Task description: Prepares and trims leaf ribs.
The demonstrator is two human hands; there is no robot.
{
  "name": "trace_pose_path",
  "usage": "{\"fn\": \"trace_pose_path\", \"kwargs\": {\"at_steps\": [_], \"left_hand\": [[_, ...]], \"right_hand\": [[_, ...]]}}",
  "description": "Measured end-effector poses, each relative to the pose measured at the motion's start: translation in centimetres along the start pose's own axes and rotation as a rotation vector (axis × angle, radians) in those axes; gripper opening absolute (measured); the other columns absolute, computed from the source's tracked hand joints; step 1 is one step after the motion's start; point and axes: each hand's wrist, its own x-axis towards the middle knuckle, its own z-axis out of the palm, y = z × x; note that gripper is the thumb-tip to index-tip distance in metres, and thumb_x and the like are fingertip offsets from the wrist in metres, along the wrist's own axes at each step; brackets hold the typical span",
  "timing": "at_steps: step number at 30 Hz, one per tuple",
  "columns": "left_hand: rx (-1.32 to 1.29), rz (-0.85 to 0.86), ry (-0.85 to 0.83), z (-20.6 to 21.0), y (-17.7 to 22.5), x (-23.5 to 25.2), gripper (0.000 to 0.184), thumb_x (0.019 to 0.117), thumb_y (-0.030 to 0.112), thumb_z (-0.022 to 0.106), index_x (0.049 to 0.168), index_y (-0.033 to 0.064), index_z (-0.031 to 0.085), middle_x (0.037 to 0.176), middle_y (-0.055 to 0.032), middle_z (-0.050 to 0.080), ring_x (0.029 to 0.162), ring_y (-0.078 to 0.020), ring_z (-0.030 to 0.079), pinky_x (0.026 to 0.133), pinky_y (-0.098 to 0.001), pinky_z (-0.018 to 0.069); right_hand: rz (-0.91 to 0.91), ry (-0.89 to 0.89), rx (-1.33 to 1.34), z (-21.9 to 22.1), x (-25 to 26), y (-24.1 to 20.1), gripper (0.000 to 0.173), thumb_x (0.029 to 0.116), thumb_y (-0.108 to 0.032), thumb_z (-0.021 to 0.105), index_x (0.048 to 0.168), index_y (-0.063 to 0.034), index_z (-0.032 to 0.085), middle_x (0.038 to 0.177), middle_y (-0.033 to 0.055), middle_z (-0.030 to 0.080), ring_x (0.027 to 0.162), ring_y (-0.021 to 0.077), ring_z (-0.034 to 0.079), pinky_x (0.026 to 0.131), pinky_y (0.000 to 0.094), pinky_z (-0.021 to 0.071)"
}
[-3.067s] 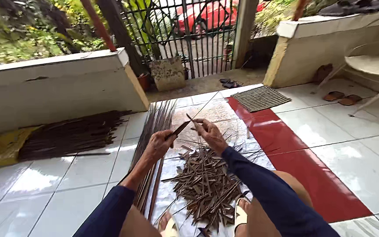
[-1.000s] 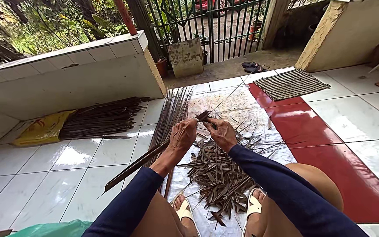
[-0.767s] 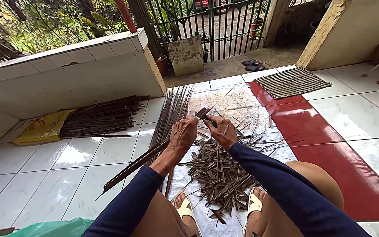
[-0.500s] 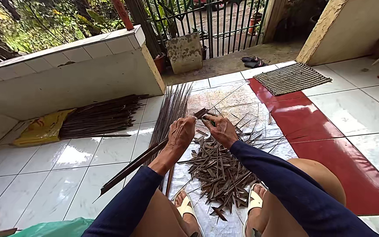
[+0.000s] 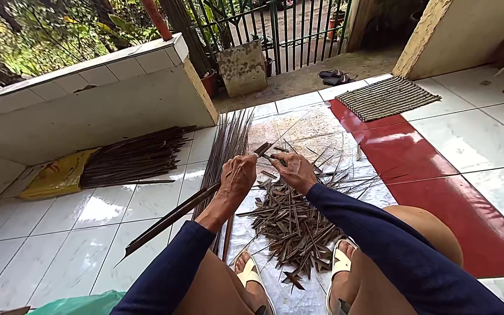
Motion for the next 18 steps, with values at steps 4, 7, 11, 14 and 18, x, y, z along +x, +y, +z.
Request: {"fn": "trace_pose_path", "kwargs": {"at_steps": [4,7,11,14,18], "left_hand": [[0.112,0.059,-0.002,0.4,0.7,-0.2,0.017,0.0998,0.012,0.057,0.093,0.0053,0.071,0.081,-0.0146,0.069,0.074,-0.034,0.07,0.062,-0.0512,0.0549],[0.179,0.067,-0.014,0.3,1.5,-0.5,0.016,0.0991,0.01,0.056,0.096,0.0038,0.07,0.081,-0.015,0.068,0.072,-0.0335,0.069,0.061,-0.0486,0.0546],[0.192,0.071,-0.053,-0.1,2.3,-0.7,0.016,0.1006,0.011,0.056,0.097,0.0036,0.07,0.08,-0.0147,0.067,0.072,-0.0334,0.069,0.062,-0.0476,0.0545],[0.118,0.041,-0.058,-0.3,1.3,-0.4,0.02,0.1026,0.014,0.054,0.1,0.0072,0.073,0.084,-0.0142,0.07,0.078,-0.0336,0.07,0.067,-0.0508,0.0553],[0.048,0.046,0.002,-0.6,0.5,-0.6,0.022,0.1038,0.019,0.055,0.104,0.0098,0.076,0.087,-0.0134,0.073,0.082,-0.0338,0.072,0.069,-0.053,0.0562]], "right_hand": [[0.042,0.012,-0.052,0.4,-0.2,-0.2,0.034,0.107,-0.043,0.051,0.123,-0.0242,0.074,0.103,0.006,0.075,0.097,0.0274,0.07,0.081,0.0562,0.054],[0.067,0.017,-0.057,0.9,0.4,0.1,0.036,0.1078,-0.044,0.047,0.123,-0.0237,0.074,0.104,0.0068,0.074,0.099,0.0281,0.07,0.081,0.0569,0.0533],[0.078,0.05,-0.047,1.3,1.0,0.9,0.037,0.1084,-0.042,0.046,0.124,-0.0215,0.073,0.106,0.0088,0.074,0.101,0.0314,0.069,0.082,0.0589,0.0524],[0.108,0.028,-0.017,1.1,1.7,1.6,0.04,0.1082,-0.046,0.044,0.131,-0.027,0.071,0.114,0.0072,0.074,0.108,0.0308,0.068,0.087,0.0599,0.0515],[0.198,0.115,0.011,-0.4,2.4,3.3,0.039,0.1089,-0.042,0.044,0.13,-0.0225,0.071,0.115,0.0113,0.074,0.11,0.0342,0.068,0.09,0.062,0.0514]]}}
